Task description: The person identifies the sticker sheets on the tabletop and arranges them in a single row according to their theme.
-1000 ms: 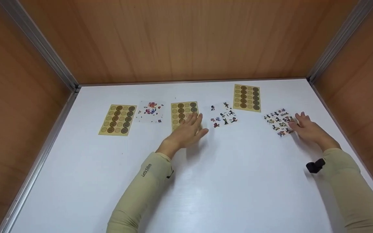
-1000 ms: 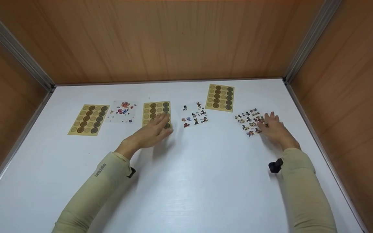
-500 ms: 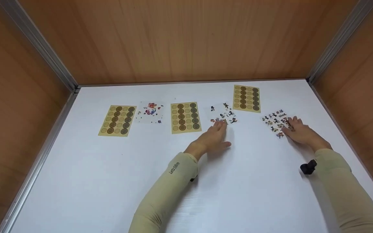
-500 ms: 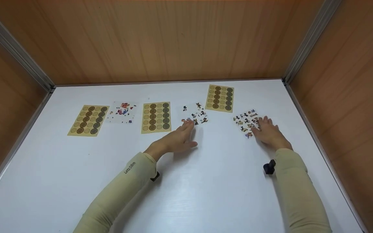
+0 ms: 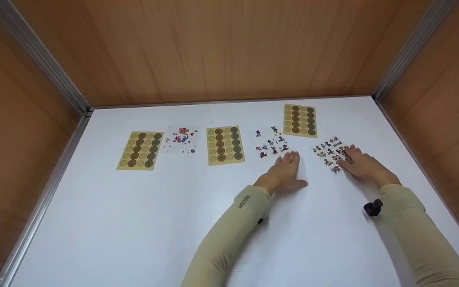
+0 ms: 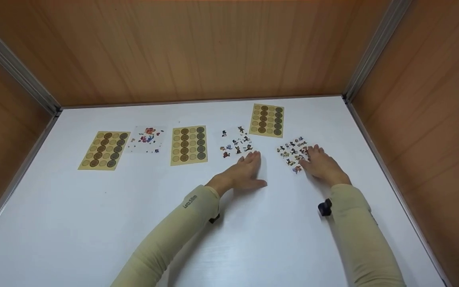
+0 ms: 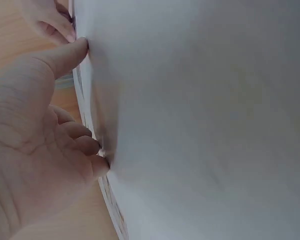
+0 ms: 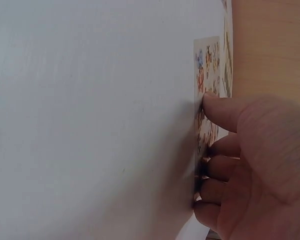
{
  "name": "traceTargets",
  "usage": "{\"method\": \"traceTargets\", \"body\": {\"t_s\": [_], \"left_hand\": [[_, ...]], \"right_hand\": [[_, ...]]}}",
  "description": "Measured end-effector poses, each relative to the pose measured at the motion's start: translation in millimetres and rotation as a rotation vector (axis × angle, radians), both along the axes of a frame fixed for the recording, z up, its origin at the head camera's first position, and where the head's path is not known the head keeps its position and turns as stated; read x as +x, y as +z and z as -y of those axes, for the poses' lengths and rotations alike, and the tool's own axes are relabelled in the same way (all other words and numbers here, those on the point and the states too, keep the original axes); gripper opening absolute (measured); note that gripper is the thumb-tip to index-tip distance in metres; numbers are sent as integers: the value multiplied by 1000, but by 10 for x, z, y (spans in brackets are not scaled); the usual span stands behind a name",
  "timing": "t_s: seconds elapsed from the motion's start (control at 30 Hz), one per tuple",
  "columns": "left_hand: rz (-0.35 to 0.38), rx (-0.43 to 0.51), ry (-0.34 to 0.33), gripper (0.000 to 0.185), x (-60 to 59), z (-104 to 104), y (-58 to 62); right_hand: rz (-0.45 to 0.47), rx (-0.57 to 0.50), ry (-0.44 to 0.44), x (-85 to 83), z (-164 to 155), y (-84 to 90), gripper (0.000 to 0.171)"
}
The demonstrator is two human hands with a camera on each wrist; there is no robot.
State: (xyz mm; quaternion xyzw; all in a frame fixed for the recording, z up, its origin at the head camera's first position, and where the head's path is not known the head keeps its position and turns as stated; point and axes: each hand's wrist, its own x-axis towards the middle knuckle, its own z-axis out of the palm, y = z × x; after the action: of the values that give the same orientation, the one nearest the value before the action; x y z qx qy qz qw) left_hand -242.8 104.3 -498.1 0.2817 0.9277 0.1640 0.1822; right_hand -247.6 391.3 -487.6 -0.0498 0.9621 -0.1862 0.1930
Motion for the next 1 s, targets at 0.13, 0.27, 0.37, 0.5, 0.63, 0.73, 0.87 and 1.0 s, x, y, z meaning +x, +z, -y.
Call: {"method": "traceTargets", "body": {"t_s": [0.13,0.27,0.37,0.5,0.63,0.73,0.87,1.0], "left_hand": [[-43,-46,12,108,12,-169,-28],[-78,-88,25,118,33,-320,-43],[-107,-113,35,123,32,-395,-34],[-123,-129,62,126,11,-438,-10],[-117,-121,92,128,5,-461,-1],[-114,-112,108,129,7,-472,7],[-73,-72,123,128,-11,-454,29],[62,78,192,119,-50,-416,56]], "right_hand": [[-17,24,12,30,53,-14,81],[-36,48,25,70,134,-1,80],[-56,60,46,85,208,17,79],[-83,65,73,81,269,20,75],[-82,59,80,83,265,9,71],[-87,61,74,82,251,7,68],[-103,56,62,75,257,7,69],[-132,63,65,82,261,-4,67]]}}
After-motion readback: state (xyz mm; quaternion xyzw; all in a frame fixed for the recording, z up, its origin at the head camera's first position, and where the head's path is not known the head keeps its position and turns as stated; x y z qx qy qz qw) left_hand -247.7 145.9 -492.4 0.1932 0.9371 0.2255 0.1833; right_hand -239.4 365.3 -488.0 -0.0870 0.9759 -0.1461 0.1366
